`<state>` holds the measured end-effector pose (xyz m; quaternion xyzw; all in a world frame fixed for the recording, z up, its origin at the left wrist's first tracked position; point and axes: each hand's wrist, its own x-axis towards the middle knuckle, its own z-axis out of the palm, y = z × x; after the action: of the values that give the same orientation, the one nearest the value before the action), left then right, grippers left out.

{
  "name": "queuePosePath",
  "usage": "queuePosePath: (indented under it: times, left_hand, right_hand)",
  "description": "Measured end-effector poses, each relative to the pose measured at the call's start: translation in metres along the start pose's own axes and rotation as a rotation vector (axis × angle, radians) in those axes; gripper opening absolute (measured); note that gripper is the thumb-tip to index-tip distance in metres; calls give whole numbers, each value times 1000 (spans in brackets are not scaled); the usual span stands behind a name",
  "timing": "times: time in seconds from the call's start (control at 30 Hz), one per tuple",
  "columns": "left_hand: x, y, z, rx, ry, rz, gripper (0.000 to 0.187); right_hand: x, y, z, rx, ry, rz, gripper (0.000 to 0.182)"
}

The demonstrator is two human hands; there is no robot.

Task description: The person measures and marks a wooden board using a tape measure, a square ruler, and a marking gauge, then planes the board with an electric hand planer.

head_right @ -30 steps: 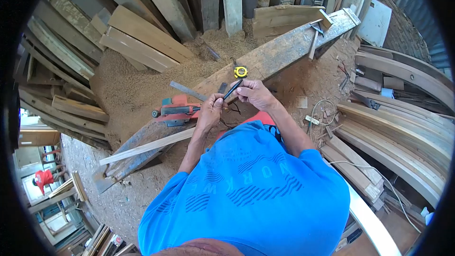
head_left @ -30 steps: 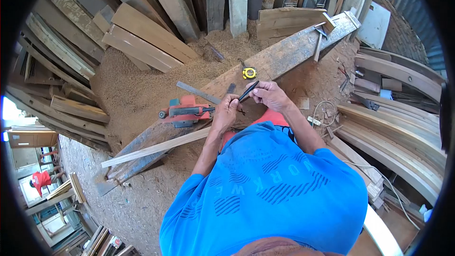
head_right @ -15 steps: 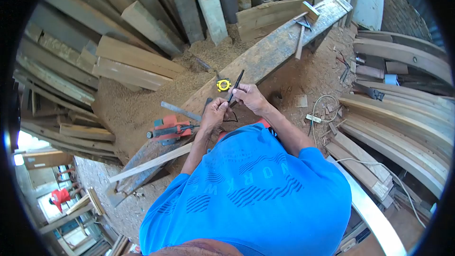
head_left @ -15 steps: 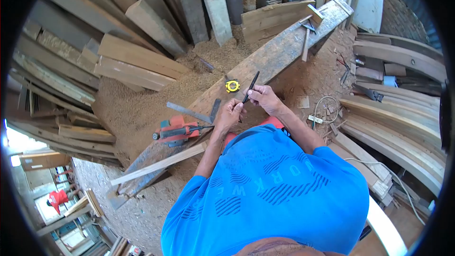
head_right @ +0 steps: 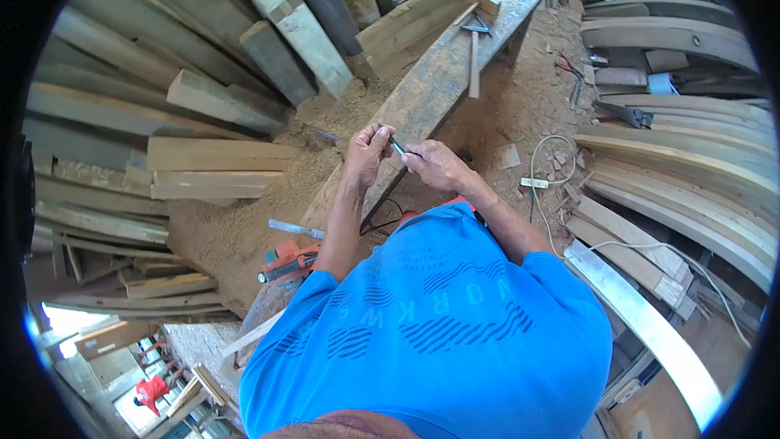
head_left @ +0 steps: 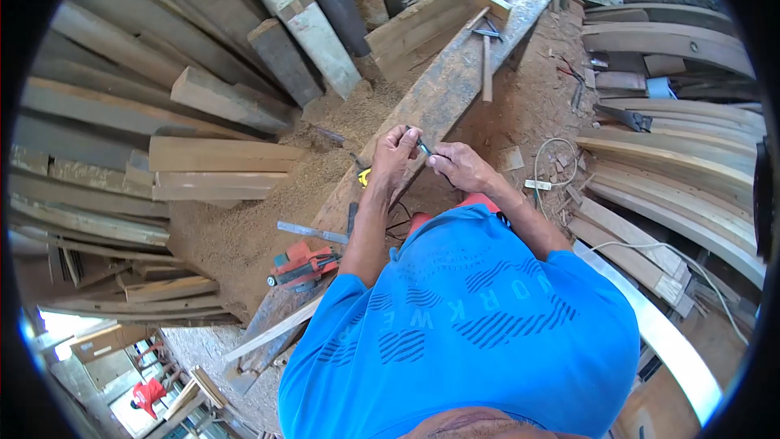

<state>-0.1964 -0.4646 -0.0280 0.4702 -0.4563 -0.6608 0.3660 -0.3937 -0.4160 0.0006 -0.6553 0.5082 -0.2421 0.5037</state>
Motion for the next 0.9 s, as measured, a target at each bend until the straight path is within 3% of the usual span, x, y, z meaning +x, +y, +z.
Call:
queuePosePath:
  times: [0.07, 0.2, 0.43, 0.57, 0.6, 0.77, 0.83, 0.87, 0.9]
  left_hand:
    - [3, -4, 6, 114, 0, -2, 21]
    - [10, -31, 10, -62, -13, -72, 18]
    - [8, -61, 16, -109, -137, -165, 15]
    - [6, -65, 33, 32, -122, -341, 37]
    - [5, -65, 33, 110, -126, -388, 49]
    - [17, -114, 4, 253, -150, -326, 51]
    - [20, -144, -18, 413, -145, -227, 50]
    - [17, -136, -20, 509, -131, -247, 51]
    - [13, -120, -19, 604, -118, -267, 53]
  right_hand:
    - [-4, 6, -4, 9, -15, -14, 28]
    - [-20, 8, -15, 66, -71, 107, 27]
    - [-41, 52, 10, 367, -22, 95, 27]
    - [-51, 82, 7, 437, 108, 308, 28]
    - [-55, 103, 7, 471, 160, 393, 28]
    - [-97, 225, -4, 235, 344, 686, 27]
    - [-121, 303, -19, 228, 491, 672, 28]
    - [-131, 321, -46, 37, 479, 708, 27]
    - [-144, 354, -76, -136, 478, 577, 26]
